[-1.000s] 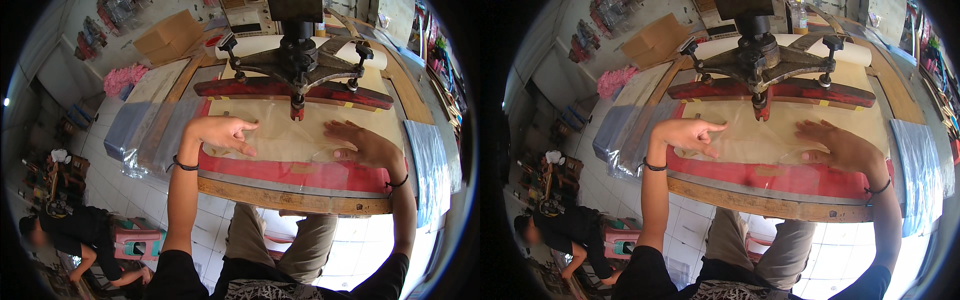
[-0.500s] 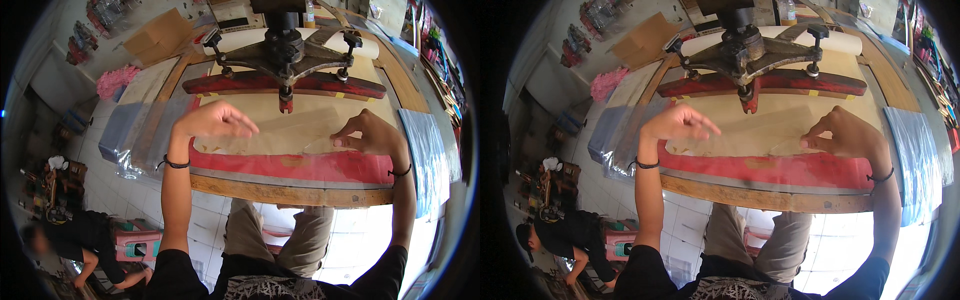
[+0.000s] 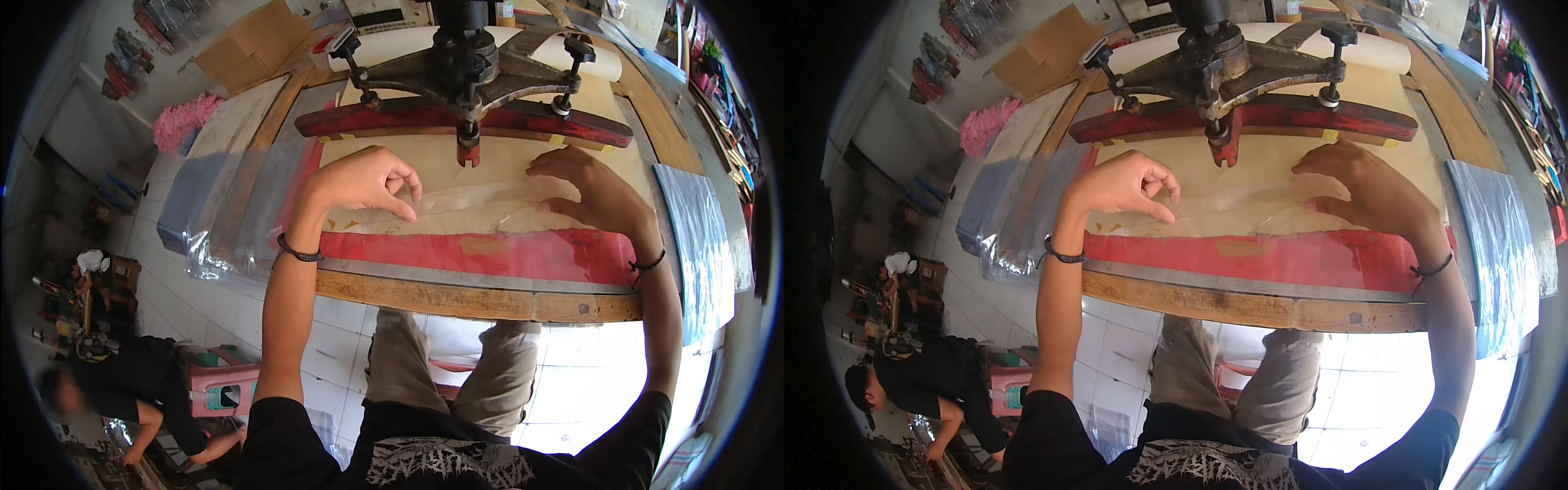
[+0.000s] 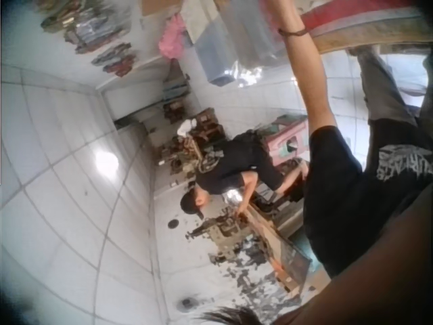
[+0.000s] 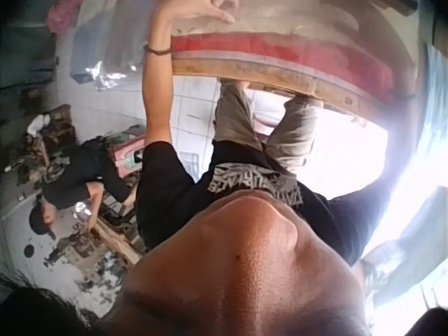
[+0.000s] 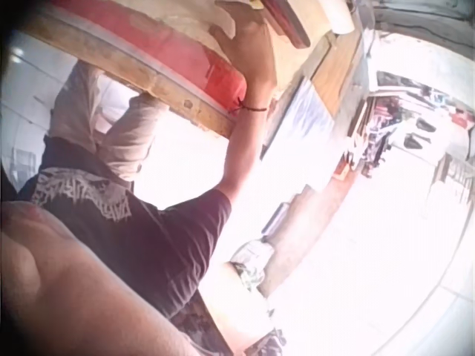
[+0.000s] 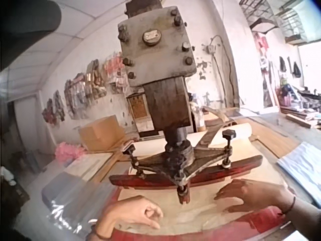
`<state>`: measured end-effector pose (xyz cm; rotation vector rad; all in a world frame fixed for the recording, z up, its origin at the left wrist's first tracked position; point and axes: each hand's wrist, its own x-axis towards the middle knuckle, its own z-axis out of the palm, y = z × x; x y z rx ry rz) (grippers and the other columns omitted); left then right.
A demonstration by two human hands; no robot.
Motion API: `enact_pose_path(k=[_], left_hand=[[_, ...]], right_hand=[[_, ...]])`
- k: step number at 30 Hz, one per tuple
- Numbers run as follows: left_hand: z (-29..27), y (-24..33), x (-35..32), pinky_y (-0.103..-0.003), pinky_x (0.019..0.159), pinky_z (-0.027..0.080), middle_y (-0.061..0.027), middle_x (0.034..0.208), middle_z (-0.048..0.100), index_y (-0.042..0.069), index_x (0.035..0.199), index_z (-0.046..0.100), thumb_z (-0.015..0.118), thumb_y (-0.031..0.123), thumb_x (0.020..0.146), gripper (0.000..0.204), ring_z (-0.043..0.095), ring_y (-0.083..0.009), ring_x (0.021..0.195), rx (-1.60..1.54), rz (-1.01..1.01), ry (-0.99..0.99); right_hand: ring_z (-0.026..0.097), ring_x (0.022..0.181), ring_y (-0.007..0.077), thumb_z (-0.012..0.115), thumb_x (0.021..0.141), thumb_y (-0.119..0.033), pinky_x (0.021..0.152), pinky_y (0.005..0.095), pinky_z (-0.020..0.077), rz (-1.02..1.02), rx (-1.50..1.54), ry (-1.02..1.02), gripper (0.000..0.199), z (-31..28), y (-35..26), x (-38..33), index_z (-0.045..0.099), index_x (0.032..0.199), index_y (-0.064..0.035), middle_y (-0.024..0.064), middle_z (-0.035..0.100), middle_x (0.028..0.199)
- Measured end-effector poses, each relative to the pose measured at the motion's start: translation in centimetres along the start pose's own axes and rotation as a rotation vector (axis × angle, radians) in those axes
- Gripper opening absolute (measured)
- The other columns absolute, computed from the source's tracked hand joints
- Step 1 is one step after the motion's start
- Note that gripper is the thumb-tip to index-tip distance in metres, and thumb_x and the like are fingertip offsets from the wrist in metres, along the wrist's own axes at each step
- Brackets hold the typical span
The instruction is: The person aligns a plastic bag on a machine platform and lowers the press by hand. They repeat this with another bag, checking the alignment each time.
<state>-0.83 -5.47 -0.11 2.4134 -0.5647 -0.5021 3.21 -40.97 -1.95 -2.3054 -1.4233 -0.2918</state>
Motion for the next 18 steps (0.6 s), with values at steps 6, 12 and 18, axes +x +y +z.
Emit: enact_pose_path(k=[6,12,18], left_hand=[[0.0,-2.3,0.4,-0.028,0.048,0.027,0.0073,0.054,0.039,0.005,0.085,0.074,0.078,0.029,0.082,0.025,0.031,-0.0058,0.050,-0.059,0.088,-0.084],[-1.7,-1.2,-0.8,-0.026,0.049,0.032,-0.0018,0.055,0.059,0.002,0.061,0.066,0.064,0.030,0.093,0.042,0.044,-0.0057,0.051,-0.206,0.138,-0.090],[-1.6,-2.1,-1.1,-0.027,0.046,0.030,-0.0028,0.050,0.055,0.003,0.054,0.061,0.067,0.029,0.090,0.045,0.045,-0.0071,0.047,-0.429,0.303,-0.113]], right_hand=[[0.062,0.092,0.0254,0.073,0.082,-0.016,0.081,0.0359,0.0489,0.247,0.146,-0.180,0.027,-0.9,-1.6,1.1,0.068,0.106,-0.0039,0.0114,0.068,0.101],[0.064,0.077,0.0225,0.066,0.088,-0.011,0.075,0.0328,0.0499,0.268,0.254,-0.202,0.013,-1.2,-0.2,0.6,0.068,0.089,0.0020,0.0124,0.068,0.079],[0.065,0.078,0.0216,0.065,0.088,-0.009,0.076,0.0327,0.0501,0.270,0.254,-0.209,0.012,-1.3,0.1,0.5,0.069,0.089,0.0025,0.0118,0.069,0.081]])
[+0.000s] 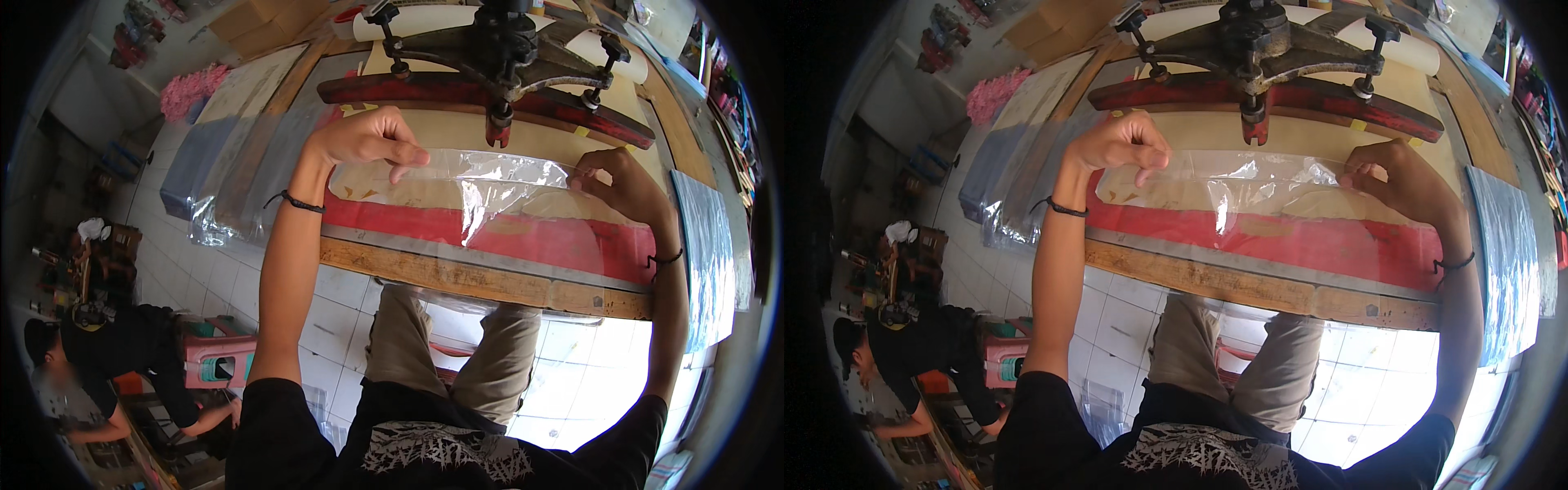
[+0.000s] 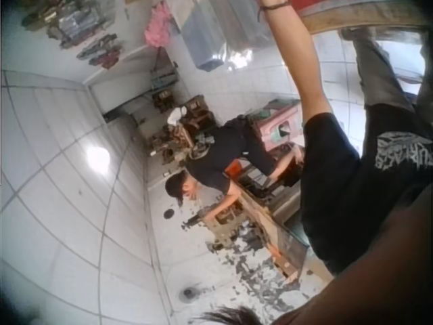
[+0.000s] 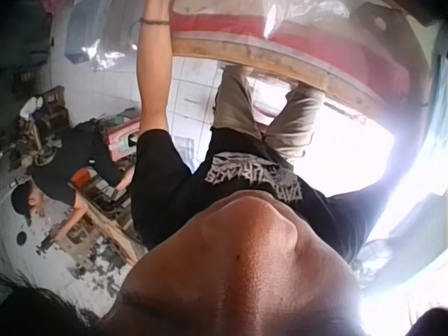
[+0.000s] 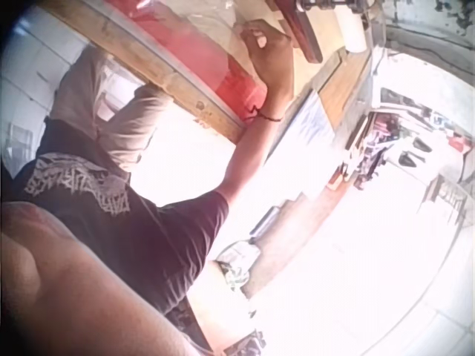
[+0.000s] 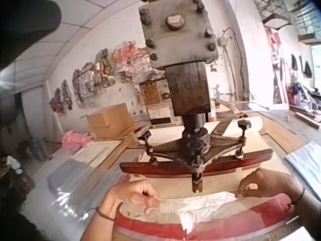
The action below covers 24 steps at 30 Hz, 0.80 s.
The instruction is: The person aligns a plastic bag on a machine platform and lowers the press by hand. They repeat this with another bag, checking the alignment each time.
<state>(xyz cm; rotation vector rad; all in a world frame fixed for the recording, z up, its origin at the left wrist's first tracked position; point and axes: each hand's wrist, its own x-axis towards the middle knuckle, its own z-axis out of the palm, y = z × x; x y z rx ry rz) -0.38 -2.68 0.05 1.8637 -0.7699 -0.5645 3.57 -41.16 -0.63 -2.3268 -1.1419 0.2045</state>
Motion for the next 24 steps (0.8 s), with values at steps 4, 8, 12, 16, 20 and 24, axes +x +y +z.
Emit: enact_pose_path(k=[4,8,12,16,20,24], left_hand=[[-0.2,0.3,-0.3,-0.027,0.045,0.031,-0.0019,0.049,0.055,0.004,0.053,0.060,0.070,0.034,0.086,0.046,0.046,-0.0079,0.047,-0.042,0.035,-0.053],[-0.4,-0.4,-0.5,-0.026,0.044,0.030,0.0004,0.049,0.054,0.008,0.051,0.059,0.075,0.039,0.082,0.046,0.045,-0.0075,0.046,-0.103,0.095,-0.138],[-0.7,-0.3,-0.7,-0.026,0.044,0.029,0.0014,0.048,0.052,0.009,0.050,0.058,0.079,0.041,0.077,0.047,0.043,-0.0072,0.046,-0.163,0.116,-0.175],[-1.3,-0.8,-1.0,-0.023,0.046,0.034,-0.0011,0.054,0.056,0.006,0.053,0.057,0.078,0.032,0.080,0.043,0.050,-0.0071,0.049,-0.158,0.090,-0.257],[-1.6,-1.2,-0.9,-0.022,0.049,0.036,-0.0001,0.055,0.055,0.005,0.057,0.058,0.079,0.030,0.078,0.040,0.049,-0.0065,0.052,-0.150,0.021,-0.314],[-1.0,-1.3,-0.8,-0.022,0.058,0.043,-0.0006,0.072,0.061,0.001,0.085,0.065,0.083,0.033,0.075,0.037,0.054,-0.0069,0.064,-0.163,-0.127,-0.288]], right_hand=[[0.065,0.080,0.0205,0.066,0.088,-0.009,0.077,0.0321,0.0499,-0.020,-0.001,0.005,0.011,-0.1,0.8,0.0,0.070,0.090,0.0011,0.0110,0.069,0.083],[0.065,0.081,0.0202,0.066,0.088,-0.008,0.078,0.0320,0.0500,-0.002,-0.007,0.015,0.011,-0.3,0.5,-0.1,0.070,0.092,0.0006,0.0107,0.070,0.084],[0.065,0.082,0.0201,0.066,0.088,-0.009,0.078,0.0323,0.0503,0.011,0.004,0.007,0.012,-0.4,0.7,-0.1,0.070,0.094,0.0009,0.0105,0.070,0.085],[0.065,0.081,0.0202,0.066,0.088,-0.010,0.078,0.0331,0.0499,0.008,0.038,0.014,0.013,-0.3,0.4,0.1,0.070,0.094,0.0007,0.0112,0.070,0.085],[0.065,0.080,0.0202,0.066,0.089,-0.011,0.078,0.0334,0.0492,0.027,0.002,0.016,0.013,-0.4,0.5,-0.1,0.070,0.094,0.0003,0.0113,0.070,0.084],[0.063,0.078,0.0188,0.066,0.090,-0.015,0.076,0.0323,0.0476,0.038,-0.005,-0.008,0.015,-0.7,0.8,-0.2,0.069,0.093,-0.0006,0.0091,0.068,0.081]])
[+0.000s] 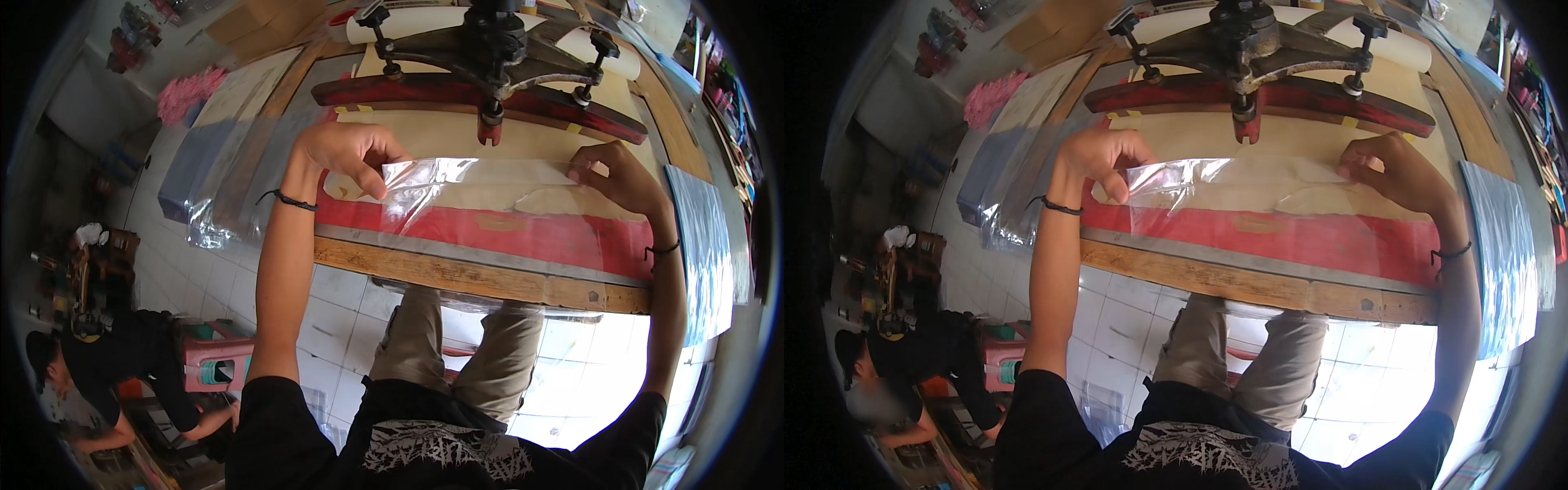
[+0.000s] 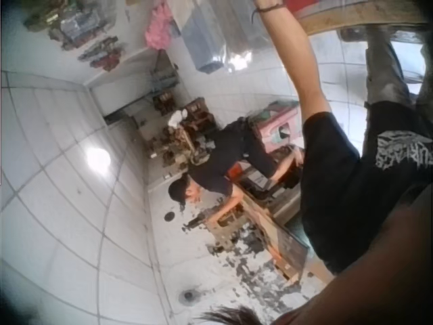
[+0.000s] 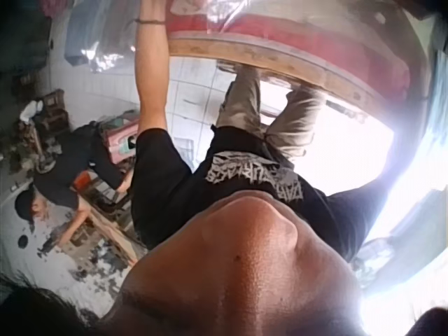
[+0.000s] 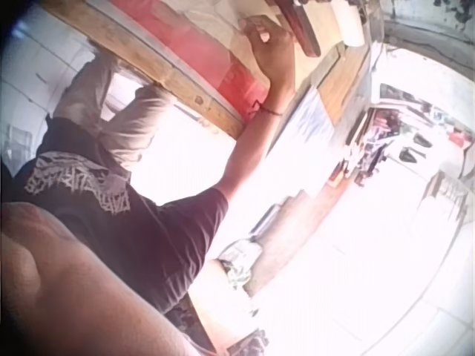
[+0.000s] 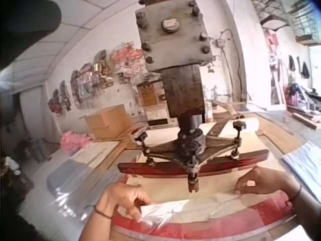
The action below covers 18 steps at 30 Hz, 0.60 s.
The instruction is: The person aligns a plastic bag on a machine platform and lowers the press by hand. They repeat this with another bag, checking the alignment each time.
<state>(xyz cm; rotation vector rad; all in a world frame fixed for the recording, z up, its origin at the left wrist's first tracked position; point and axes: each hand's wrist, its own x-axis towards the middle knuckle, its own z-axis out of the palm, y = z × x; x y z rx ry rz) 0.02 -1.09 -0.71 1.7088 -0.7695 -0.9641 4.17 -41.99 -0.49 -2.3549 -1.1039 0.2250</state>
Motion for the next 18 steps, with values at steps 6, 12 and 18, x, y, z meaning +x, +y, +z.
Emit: enact_pose_path(k=[6,12,18], left_hand=[[0.3,0.0,0.7,-0.024,0.072,0.049,-0.0039,0.097,0.060,0.001,0.121,0.051,0.085,0.061,0.057,0.094,0.060,-0.0144,0.092,-0.197,-0.082,-0.030],[1.0,1.0,1.6,-0.030,0.072,0.057,-0.0145,0.104,0.066,-0.002,0.127,0.049,0.088,0.052,0.060,0.094,0.069,-0.0210,0.086,-0.246,-0.132,0.024],[1.1,1.5,1.9,-0.024,0.074,0.053,-0.0087,0.093,0.069,-0.002,0.122,0.057,0.074,-0.001,0.080,0.046,0.066,-0.0111,0.084,-0.001,-0.304,0.010]], right_hand=[[0.062,0.074,0.0145,0.064,0.094,-0.024,0.070,0.0304,0.0455,-0.047,0.180,-0.018,0.024,1.0,-0.7,0.4,0.068,0.092,-0.0007,0.0055,0.067,0.077],[0.065,0.072,0.0150,0.058,0.097,-0.025,0.070,0.0306,0.0471,-0.040,0.227,-0.045,0.024,1.1,-0.4,0.0,0.068,0.097,-0.0037,0.0048,0.067,0.076],[0.064,0.072,0.0155,0.055,0.098,-0.030,0.070,0.0310,0.0478,-0.041,0.143,-0.034,0.030,0.6,-0.3,0.0,0.069,0.096,-0.0035,0.0051,0.067,0.074]])
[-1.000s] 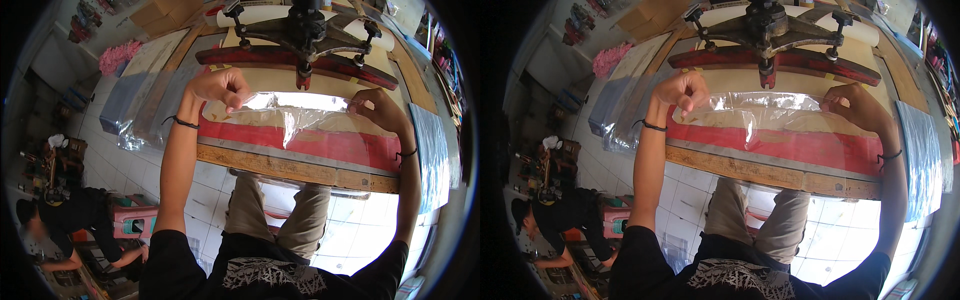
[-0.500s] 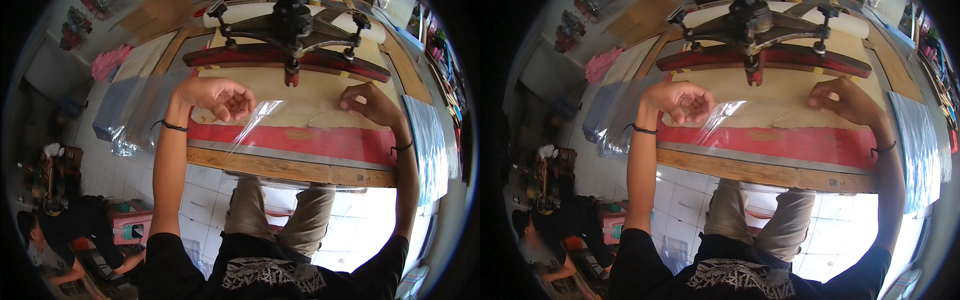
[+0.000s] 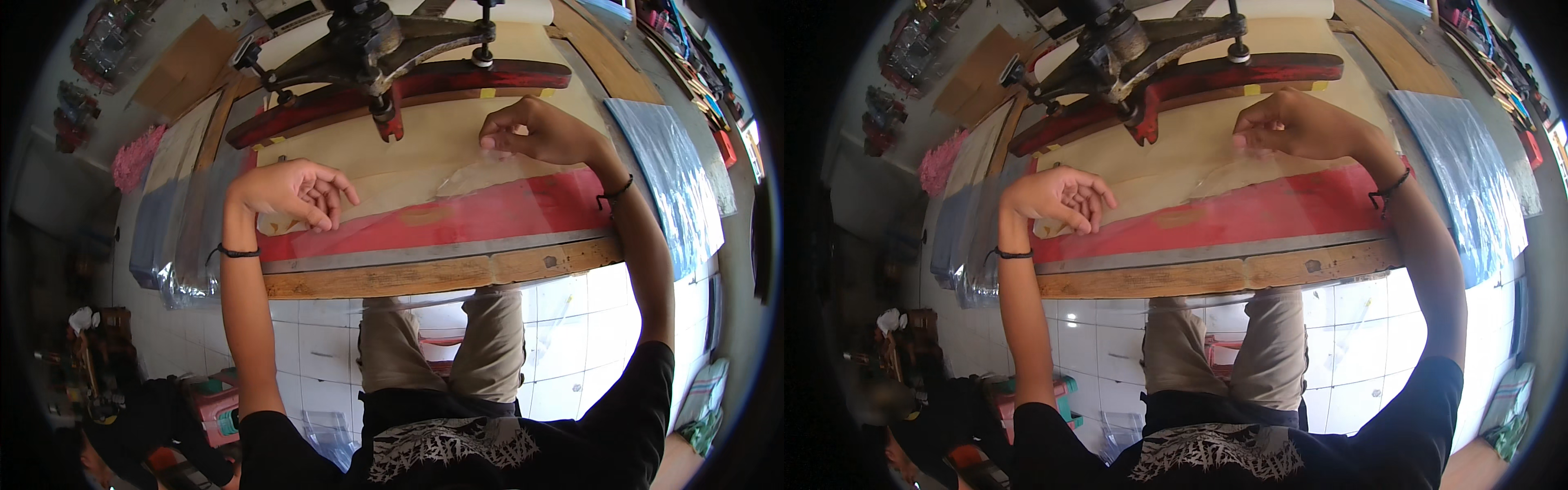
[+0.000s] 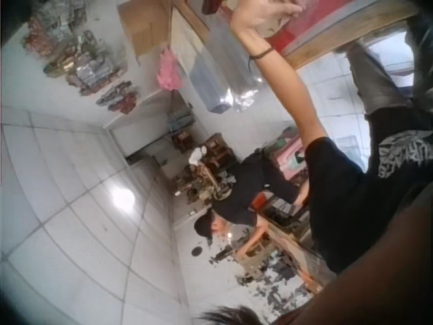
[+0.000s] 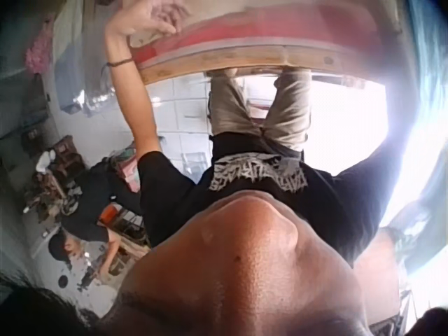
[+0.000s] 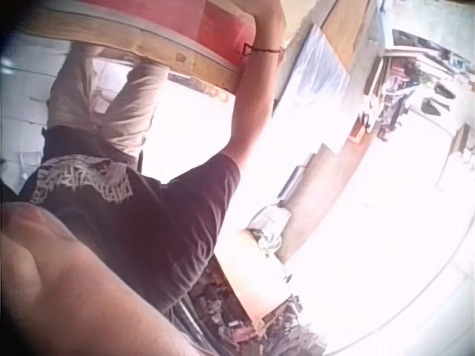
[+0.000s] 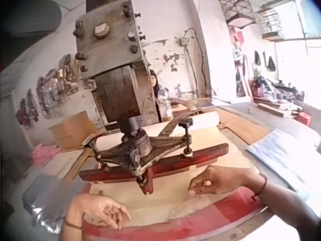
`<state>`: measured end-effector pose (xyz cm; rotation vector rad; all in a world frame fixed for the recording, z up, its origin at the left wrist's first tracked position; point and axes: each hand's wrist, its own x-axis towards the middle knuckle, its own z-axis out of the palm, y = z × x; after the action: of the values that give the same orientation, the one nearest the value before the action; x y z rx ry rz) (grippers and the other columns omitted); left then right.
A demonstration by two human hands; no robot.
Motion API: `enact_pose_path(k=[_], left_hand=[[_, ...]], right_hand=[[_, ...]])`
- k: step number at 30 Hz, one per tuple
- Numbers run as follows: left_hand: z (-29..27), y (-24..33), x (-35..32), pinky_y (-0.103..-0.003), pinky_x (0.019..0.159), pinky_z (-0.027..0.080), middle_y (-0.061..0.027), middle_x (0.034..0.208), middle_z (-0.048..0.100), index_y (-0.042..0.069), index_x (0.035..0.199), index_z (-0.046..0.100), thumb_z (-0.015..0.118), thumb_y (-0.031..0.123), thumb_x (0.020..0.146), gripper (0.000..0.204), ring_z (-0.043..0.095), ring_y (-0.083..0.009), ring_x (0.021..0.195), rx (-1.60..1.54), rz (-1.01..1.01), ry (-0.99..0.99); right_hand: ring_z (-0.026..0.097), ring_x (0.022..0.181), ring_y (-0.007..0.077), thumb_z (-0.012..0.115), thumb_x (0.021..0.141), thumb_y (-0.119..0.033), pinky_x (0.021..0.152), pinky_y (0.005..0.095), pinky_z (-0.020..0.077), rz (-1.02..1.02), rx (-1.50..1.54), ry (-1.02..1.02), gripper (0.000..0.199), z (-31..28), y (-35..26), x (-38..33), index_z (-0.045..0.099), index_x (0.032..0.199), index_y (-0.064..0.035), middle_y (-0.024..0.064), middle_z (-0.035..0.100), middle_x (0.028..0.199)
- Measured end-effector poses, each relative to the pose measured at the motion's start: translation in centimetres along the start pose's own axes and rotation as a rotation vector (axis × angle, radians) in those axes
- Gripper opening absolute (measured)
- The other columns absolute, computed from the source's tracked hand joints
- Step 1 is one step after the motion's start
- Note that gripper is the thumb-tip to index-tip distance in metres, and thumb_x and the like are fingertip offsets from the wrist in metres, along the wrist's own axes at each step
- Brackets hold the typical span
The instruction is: The person aligns a plastic bag on a machine platform and lowers the press by hand. They repeat this with another bag, checking the alignment each time.
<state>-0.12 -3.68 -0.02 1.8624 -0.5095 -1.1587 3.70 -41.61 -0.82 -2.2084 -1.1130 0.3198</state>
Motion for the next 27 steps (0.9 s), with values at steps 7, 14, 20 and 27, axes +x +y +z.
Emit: enact_pose_path(k=[7,14,20,27], left_hand=[[-0.1,-0.5,0.8,-0.023,0.073,0.052,-0.0054,0.088,0.067,0.001,0.119,0.059,0.074,-0.001,0.079,0.043,0.065,-0.0094,0.083,-0.054,-0.003,-0.008],[-0.6,-0.9,0.6,-0.020,0.052,0.049,-0.0068,0.087,0.068,0.001,0.125,0.058,0.071,0.016,0.087,0.043,0.063,-0.0091,0.066,0.033,0.065,-0.072],[2.6,1.4,2.4,-0.020,0.048,0.041,-0.0027,0.076,0.068,0.002,0.110,0.068,0.080,0.025,0.080,0.040,0.054,-0.0037,0.055,0.190,0.273,0.202],[6.1,1.7,3.0,-0.024,0.056,0.039,0.0042,0.063,0.055,0.003,0.094,0.072,0.076,0.022,0.084,0.022,0.050,-0.0035,0.063,0.210,0.390,0.320]], right_hand=[[0.065,0.072,0.0170,0.058,0.096,-0.034,0.070,0.0313,0.0492,-0.052,-0.045,-0.013,0.033,-0.2,1.2,-0.5,0.071,0.095,-0.0040,0.0057,0.069,0.074],[0.062,0.065,0.0117,0.063,0.095,-0.020,0.062,0.0266,0.0498,-0.145,0.116,0.007,0.022,0.0,-0.2,0.9,0.071,0.092,-0.0002,0.0054,0.071,0.083],[0.055,0.060,0.0071,0.067,0.092,-0.017,0.056,0.0239,0.0450,-0.118,0.302,0.153,0.021,1.9,-0.4,0.4,0.070,0.088,0.0037,0.0045,0.067,0.073],[0.050,0.058,0.0045,0.062,0.096,-0.022,0.053,0.0223,0.0392,-0.156,0.419,0.276,0.027,2.6,0.2,1.3,0.069,0.083,0.0015,-0.0001,0.059,0.065]])
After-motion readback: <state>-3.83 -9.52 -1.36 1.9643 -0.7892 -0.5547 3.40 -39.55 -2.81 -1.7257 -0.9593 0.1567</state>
